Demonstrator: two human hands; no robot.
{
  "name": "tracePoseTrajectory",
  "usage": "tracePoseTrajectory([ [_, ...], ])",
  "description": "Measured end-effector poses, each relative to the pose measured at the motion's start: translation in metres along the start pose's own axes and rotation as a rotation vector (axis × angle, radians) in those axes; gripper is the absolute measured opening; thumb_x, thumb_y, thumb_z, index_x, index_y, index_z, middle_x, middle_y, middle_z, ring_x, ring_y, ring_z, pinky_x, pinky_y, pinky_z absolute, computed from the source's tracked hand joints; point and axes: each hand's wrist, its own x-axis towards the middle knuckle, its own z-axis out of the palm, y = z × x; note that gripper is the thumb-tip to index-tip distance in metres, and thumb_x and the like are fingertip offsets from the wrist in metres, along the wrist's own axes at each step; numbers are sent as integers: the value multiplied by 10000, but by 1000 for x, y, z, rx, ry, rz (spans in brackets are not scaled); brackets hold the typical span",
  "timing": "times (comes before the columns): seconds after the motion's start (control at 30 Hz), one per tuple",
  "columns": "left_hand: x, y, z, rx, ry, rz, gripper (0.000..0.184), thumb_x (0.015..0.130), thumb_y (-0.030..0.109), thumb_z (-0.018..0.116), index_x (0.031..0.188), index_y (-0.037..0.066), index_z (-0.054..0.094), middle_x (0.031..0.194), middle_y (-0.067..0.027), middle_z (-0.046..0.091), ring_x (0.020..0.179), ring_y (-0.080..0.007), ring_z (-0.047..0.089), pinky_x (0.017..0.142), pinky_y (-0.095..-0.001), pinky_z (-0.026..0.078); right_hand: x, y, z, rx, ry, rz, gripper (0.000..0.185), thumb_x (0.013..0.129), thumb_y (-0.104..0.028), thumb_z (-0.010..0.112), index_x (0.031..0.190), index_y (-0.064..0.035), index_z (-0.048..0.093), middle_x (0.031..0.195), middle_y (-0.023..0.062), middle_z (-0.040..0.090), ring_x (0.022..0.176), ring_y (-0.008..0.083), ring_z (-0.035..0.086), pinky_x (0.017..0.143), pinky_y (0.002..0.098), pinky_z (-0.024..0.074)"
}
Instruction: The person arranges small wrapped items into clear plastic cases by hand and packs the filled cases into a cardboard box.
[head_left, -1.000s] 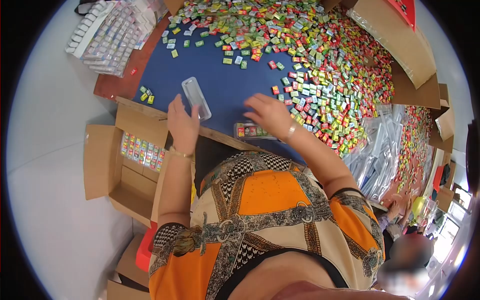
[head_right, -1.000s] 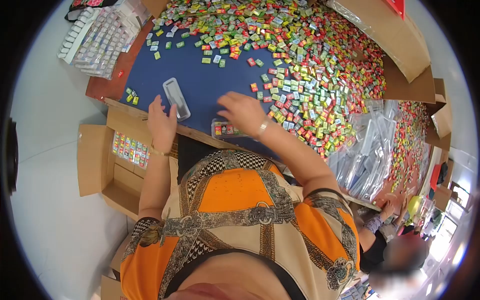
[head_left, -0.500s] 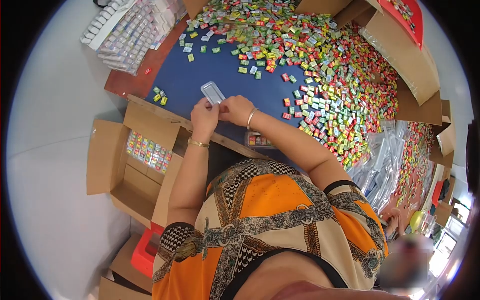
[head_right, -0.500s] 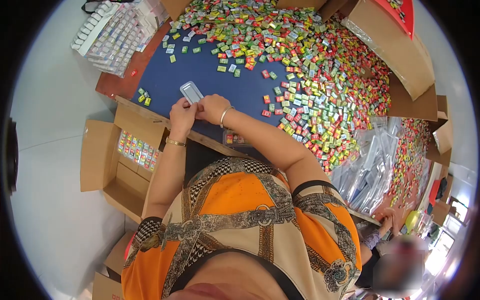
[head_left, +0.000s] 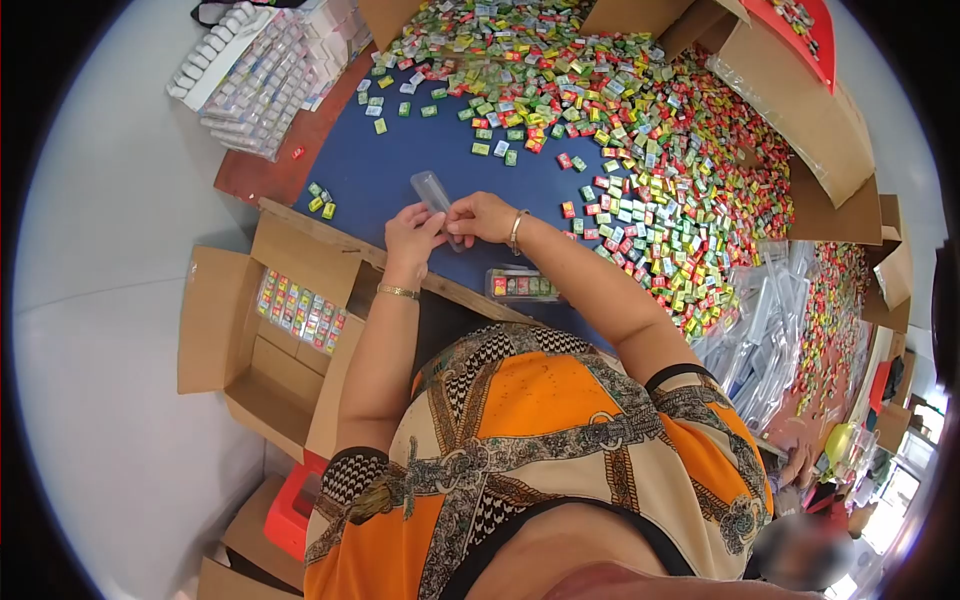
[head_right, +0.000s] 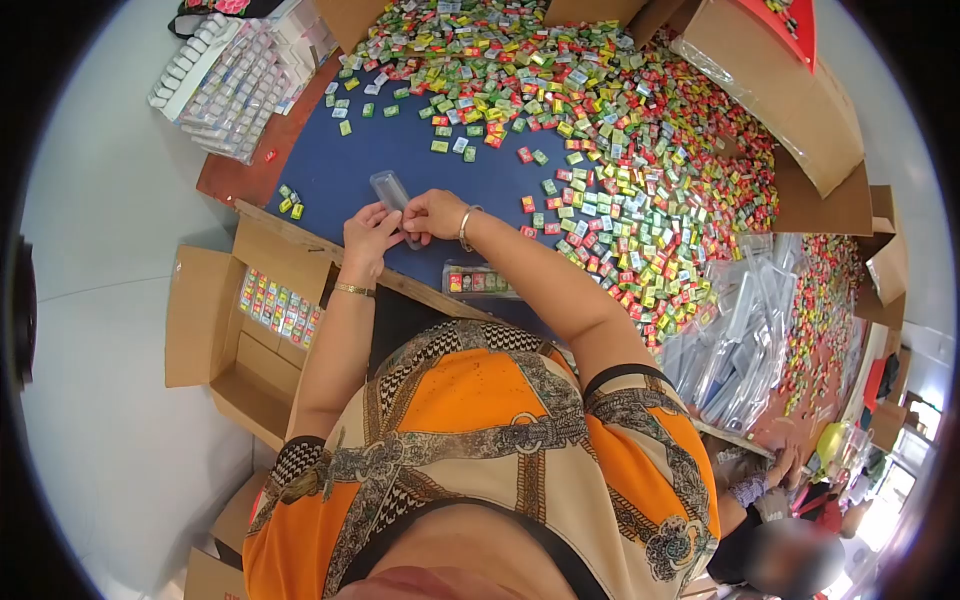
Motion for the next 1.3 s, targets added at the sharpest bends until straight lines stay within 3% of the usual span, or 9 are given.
tracePoseTrajectory([
  [0.17,1,1,1,47,28,-6,298,899,-18,670,1181,-77,593,1043,-127,678,897,-191,684,733,-330,618,-1,-4,-2,6,-39,-51,106,892,-107,621,886,-51,712,767,71,730,661,177,707,644,322,553],
  [0.27,7,-3,-10,71,39,-31,283,885,-20,674,1153,-83,610,1030,-132,682,896,-171,680,716,-309,607,-33,-58,13,-762,278,-37,128,869,-103,591,890,-61,710,841,111,733,759,257,722,677,380,565],
  [0.43,2,2,-44,751,239,218,245,861,51,668,1087,-43,665,1025,-145,694,860,-260,694,707,-347,584,-74,-74,5,-1114,408,-118,141,847,-133,593,921,-104,709,922,128,718,864,301,707,712,416,568],
  [0.53,-22,29,-42,1128,293,272,230,847,113,658,1040,-9,691,1055,-170,687,892,-338,686,738,-381,570,-87,-48,-7,-1365,228,-59,151,852,-189,624,971,-151,708,934,101,698,894,292,697,737,409,566],
  [0.63,-27,27,-29,1315,445,797,217,850,128,670,1046,41,705,1096,-138,674,1004,-314,647,849,-386,541,-92,-37,-33,-1231,255,-48,149,860,-195,623,979,-171,710,916,83,694,879,302,692,745,410,563],
  [0.83,52,44,70,944,-73,1125,226,814,44,694,1039,65,711,1062,-102,661,998,-317,625,860,-392,521,-44,-19,-105,-1061,897,-324,128,864,-186,675,985,-146,674,1010,64,649,900,309,666,744,443,558],
  [0.97,83,28,83,1130,-112,1032,214,815,79,708,1028,64,703,1019,-83,629,964,-308,611,833,-401,527,-31,-3,-115,-1128,811,-310,170,833,-173,698,996,-136,670,1013,72,626,969,290,643,753,424,562],
  [1.07,57,17,82,1102,-48,940,200,820,88,709,1018,57,701,991,-88,617,938,-305,608,819,-407,528,-54,-13,-87,-1148,696,-36,157,844,-184,693,993,-139,673,968,77,608,959,283,644,729,413,563],
  [1.3,60,14,79,1111,44,872,212,826,107,715,1032,63,706,971,-90,611,942,-292,611,803,-408,533,-61,-8,-81,-1102,853,-102,188,860,-212,705,1024,-126,679,917,86,630,846,315,662,696,421,551],
])
